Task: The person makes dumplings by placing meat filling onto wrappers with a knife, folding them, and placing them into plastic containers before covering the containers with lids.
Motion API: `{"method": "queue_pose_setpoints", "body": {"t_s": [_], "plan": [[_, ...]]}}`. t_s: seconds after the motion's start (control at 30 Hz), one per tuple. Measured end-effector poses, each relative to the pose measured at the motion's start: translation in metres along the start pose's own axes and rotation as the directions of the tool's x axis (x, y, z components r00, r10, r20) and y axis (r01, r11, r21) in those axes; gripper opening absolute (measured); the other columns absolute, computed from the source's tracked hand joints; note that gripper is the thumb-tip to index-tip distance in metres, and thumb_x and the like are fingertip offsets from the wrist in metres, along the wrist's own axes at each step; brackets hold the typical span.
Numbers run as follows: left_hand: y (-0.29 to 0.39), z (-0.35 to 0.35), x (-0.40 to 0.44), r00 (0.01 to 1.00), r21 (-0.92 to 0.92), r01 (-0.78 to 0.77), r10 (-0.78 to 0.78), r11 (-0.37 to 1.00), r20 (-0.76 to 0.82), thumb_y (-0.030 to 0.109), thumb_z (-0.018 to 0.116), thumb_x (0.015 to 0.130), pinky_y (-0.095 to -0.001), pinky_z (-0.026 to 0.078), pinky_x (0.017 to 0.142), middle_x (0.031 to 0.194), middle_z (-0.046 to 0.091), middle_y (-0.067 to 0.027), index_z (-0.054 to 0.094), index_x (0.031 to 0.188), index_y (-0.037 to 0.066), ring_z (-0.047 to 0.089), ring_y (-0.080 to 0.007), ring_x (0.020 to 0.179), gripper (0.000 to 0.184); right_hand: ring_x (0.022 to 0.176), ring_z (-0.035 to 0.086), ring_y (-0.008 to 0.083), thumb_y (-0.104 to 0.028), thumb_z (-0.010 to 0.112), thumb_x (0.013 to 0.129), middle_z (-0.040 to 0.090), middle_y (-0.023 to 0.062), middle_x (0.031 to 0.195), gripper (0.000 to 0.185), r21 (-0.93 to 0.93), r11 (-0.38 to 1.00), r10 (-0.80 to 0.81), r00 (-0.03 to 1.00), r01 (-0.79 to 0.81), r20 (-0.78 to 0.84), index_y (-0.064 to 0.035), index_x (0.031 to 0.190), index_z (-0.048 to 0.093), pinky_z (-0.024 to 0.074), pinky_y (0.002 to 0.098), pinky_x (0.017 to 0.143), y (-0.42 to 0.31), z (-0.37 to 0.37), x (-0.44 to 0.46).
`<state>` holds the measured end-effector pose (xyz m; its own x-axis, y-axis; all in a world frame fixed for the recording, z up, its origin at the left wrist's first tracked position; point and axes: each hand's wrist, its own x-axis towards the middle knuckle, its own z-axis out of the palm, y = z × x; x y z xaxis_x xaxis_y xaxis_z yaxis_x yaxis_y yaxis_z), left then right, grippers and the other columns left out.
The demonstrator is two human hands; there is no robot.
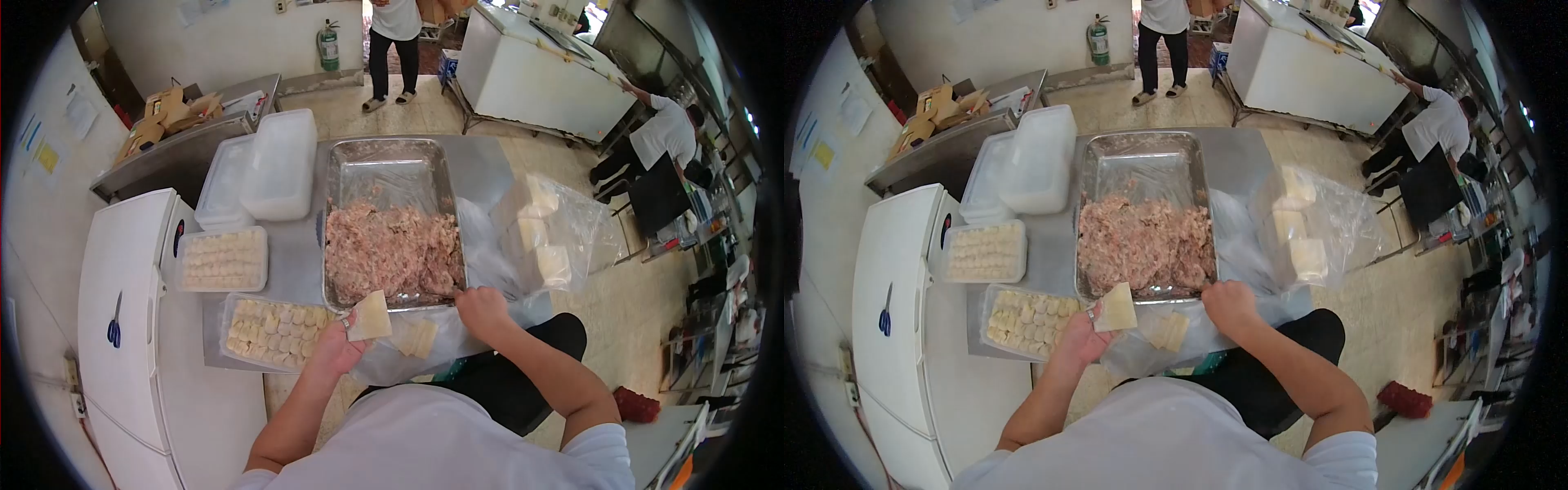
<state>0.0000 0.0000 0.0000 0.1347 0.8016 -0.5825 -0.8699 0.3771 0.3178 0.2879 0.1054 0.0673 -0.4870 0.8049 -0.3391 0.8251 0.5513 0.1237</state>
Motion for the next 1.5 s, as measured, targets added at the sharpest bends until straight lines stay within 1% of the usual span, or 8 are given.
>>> {"method": "queue_pose_setpoints", "body": {"t_s": [0.17, 0.37, 0.47, 0.67, 0.77, 0.97, 1.17, 1.5], "plan": [[-0.002, -0.008, -0.011, 0.999, -0.141, -0.016, 0.022, 0.990, 0.039, 0.020, 0.052, 0.105, -0.0435, 0.049, 0.107, 0.131, 0.065, -0.0132, 0.054, 0.135, -0.001, 0.063, -0.0287, 0.122, 0.037, 0.096, 0.073, 0.0310, -0.016, 0.061, 0.088, 0.076, 0.0129, 0.099, 0.019, 0.019, 0.996, -0.089, 0.979, 0.087, 0.184, -0.0089, 0.098, 0.076, 0.0593, 0.0432, 0.080, 0.007, -0.025, 0.006], [0.008, -0.012, -0.012, 0.982, -0.192, -0.023, 0.058, 0.981, 0.180, 0.022, 0.053, 0.104, -0.0459, 0.046, 0.111, 0.132, 0.065, -0.0131, 0.056, 0.135, 0.000, 0.062, -0.0295, 0.123, 0.038, 0.093, 0.072, 0.0352, -0.016, 0.060, 0.086, 0.075, 0.0171, 0.098, 0.023, 0.269, 0.962, -0.068, 0.992, 0.037, 0.108, -0.0071, 0.099, 0.076, 0.0578, 0.0450, 0.078, 0.027, -0.015, 0.005], [0.020, -0.013, 0.000, 0.970, -0.262, 0.013, 0.051, 0.965, 0.236, 0.021, 0.055, 0.103, -0.0465, 0.046, 0.111, 0.131, 0.066, -0.0136, 0.058, 0.131, 0.000, 0.062, -0.0305, 0.124, 0.036, 0.083, 0.073, 0.0303, -0.017, 0.061, 0.091, 0.075, 0.0153, 0.088, 0.025, 0.614, 0.787, -0.130, 0.990, 0.064, 0.062, -0.0106, 0.110, 0.076, 0.0554, 0.0405, 0.074, 0.039, 0.032, 0.011], [0.031, 0.015, 0.022, 0.979, -0.091, -0.060, 0.076, 0.994, 0.187, 0.025, 0.052, 0.104, -0.0482, 0.043, 0.113, 0.130, 0.065, -0.0148, 0.057, 0.132, -0.001, 0.061, -0.0322, 0.123, 0.038, 0.077, 0.067, 0.0163, -0.013, 0.065, 0.097, 0.073, 0.0105, 0.082, 0.031, 0.924, 0.332, 0.217, 0.969, -0.190, 0.121, -0.0141, 0.127, 0.072, 0.0507, 0.0336, 0.070, -0.016, 0.014, -0.020], [0.014, 0.011, 0.054, 0.978, -0.186, -0.025, 0.063, 0.982, 0.201, 0.025, 0.044, 0.106, -0.0486, 0.044, 0.112, 0.129, 0.064, -0.0161, 0.056, 0.133, -0.001, 0.060, -0.0322, 0.123, 0.039, 0.078, 0.059, 0.0140, -0.002, 0.061, 0.095, 0.063, 0.0109, 0.083, 0.036, 0.956, 0.229, 0.311, 0.918, 0.181, -0.248, -0.0081, 0.130, 0.069, 0.0486, 0.0323, 0.070, -0.057, 0.021, -0.022], [0.000, 0.085, 0.048, 0.978, -0.327, -0.023, 0.090, 0.945, 0.189, 0.026, 0.034, 0.109, -0.0487, 0.046, 0.109, 0.129, 0.062, -0.0182, 0.053, 0.133, -0.001, 0.059, -0.0325, 0.121, 0.041, 0.077, 0.060, 0.0314, 0.005, 0.062, 0.089, 0.057, 0.0139, 0.083, 0.048, 0.698, 0.676, 0.312, 0.766, 0.236, -0.562, -0.0134, 0.133, 0.068, 0.0502, 0.0399, 0.070, -0.091, 0.028, -0.019], [0.013, 0.056, 0.079, 0.966, -0.272, -0.257, 0.256, 0.927, -0.040, 0.027, 0.032, 0.109, -0.0493, 0.046, 0.107, 0.126, 0.063, -0.0170, 0.054, 0.131, -0.001, 0.061, -0.0324, 0.118, 0.041, 0.077, 0.060, 0.0333, -0.001, 0.064, 0.086, 0.055, 0.0135, 0.081, 0.052, 0.640, 0.765, 0.256, 0.877, 0.074, -0.408, -0.0197, 0.135, 0.067, 0.0494, 0.0452, 0.064, -0.079, 0.029, -0.051], [0.014, 0.076, 0.058, 0.972, -0.208, -0.234, 0.222, 0.950, -0.080, 0.033, 0.038, 0.110, -0.0496, 0.048, 0.104, 0.119, 0.066, -0.0146, 0.058, 0.127, 0.001, 0.063, -0.0324, 0.112, 0.041, 0.072, 0.063, 0.0275, -0.007, 0.068, 0.085, 0.057, 0.0075, 0.081, 0.045, 0.441, 0.887, 0.159, 0.805, 0.137, -0.571, -0.0241, 0.128, 0.071, 0.0510, 0.0420, 0.059, -0.080, -0.016, -0.023]]}}
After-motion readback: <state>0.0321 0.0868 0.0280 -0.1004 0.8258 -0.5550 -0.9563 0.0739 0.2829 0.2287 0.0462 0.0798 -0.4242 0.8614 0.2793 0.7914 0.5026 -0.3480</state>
